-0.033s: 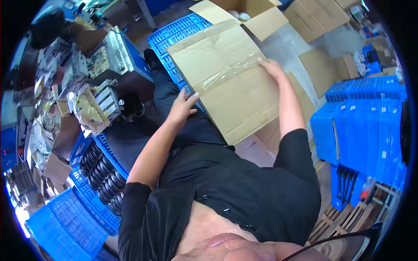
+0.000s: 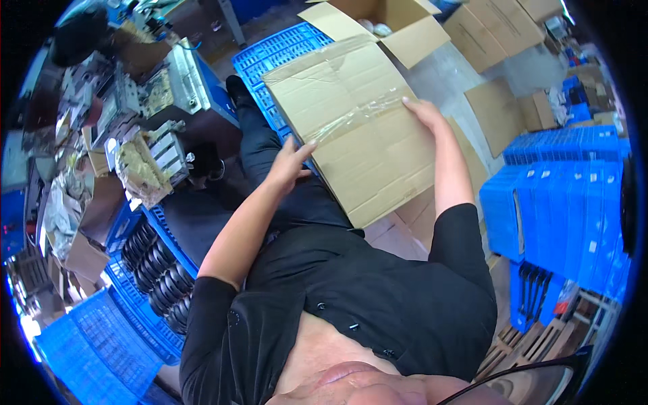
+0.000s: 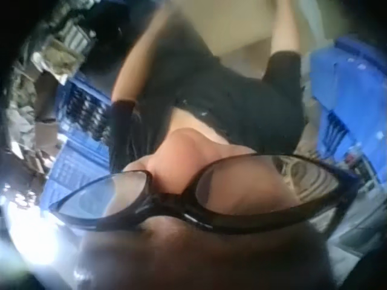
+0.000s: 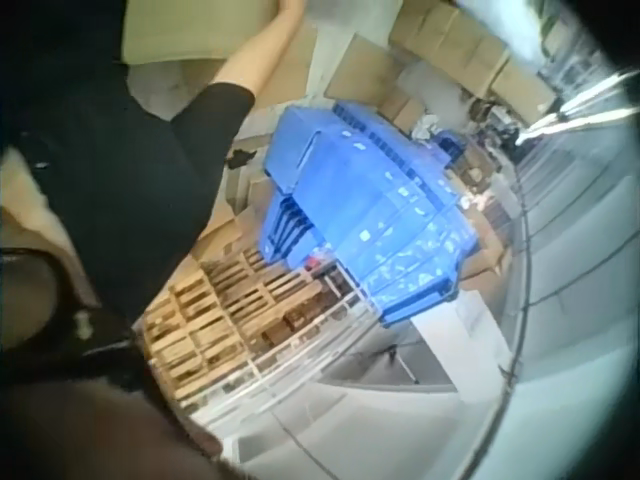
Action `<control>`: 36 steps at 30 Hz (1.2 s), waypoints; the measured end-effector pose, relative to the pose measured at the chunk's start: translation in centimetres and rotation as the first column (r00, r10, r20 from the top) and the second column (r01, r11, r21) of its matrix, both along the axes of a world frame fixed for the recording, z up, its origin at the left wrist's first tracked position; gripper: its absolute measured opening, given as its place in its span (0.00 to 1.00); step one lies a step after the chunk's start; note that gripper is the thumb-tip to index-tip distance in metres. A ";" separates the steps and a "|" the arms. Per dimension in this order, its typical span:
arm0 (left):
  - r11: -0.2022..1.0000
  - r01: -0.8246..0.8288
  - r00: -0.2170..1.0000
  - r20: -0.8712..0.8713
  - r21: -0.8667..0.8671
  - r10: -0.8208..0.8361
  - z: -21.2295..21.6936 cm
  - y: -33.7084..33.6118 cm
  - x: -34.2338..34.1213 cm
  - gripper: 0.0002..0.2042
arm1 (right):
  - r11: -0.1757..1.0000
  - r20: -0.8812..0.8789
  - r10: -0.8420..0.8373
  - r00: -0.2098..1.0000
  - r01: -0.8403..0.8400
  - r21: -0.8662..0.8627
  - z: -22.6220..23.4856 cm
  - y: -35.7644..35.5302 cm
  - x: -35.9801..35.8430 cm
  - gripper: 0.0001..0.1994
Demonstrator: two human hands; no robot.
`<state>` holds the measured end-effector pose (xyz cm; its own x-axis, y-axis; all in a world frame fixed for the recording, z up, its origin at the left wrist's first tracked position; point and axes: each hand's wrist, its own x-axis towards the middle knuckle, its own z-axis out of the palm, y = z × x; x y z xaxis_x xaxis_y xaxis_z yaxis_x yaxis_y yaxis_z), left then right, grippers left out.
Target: Packaging plastic components into cardboard boxes after processing them with a stamping machine.
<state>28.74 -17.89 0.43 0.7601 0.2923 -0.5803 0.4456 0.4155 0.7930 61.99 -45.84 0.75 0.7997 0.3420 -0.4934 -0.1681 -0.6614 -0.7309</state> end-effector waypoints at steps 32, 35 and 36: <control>0.996 -0.071 0.987 -0.151 -0.051 0.063 -2.4 0.7 4.3 0.35 | 0.812 0.515 0.332 0.790 0.039 -0.582 -1.8 10.0 -1.0 0.37; 0.989 -0.135 0.987 -0.101 -0.067 0.128 -3.6 -2.1 2.2 0.36 | 0.808 0.495 0.338 0.800 0.023 -0.588 -1.9 7.8 -2.5 0.38; 0.990 -0.120 0.983 -0.148 -0.076 0.107 -1.8 -2.6 1.7 0.37 | 0.811 0.497 0.337 0.800 0.021 -0.584 -1.8 7.1 -2.9 0.39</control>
<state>30.41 -20.53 -1.37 0.6324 0.3176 -0.7065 0.4978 0.5322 0.6848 59.13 -38.73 -1.03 0.9430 0.3108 -0.1195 0.2896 -0.9426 -0.1661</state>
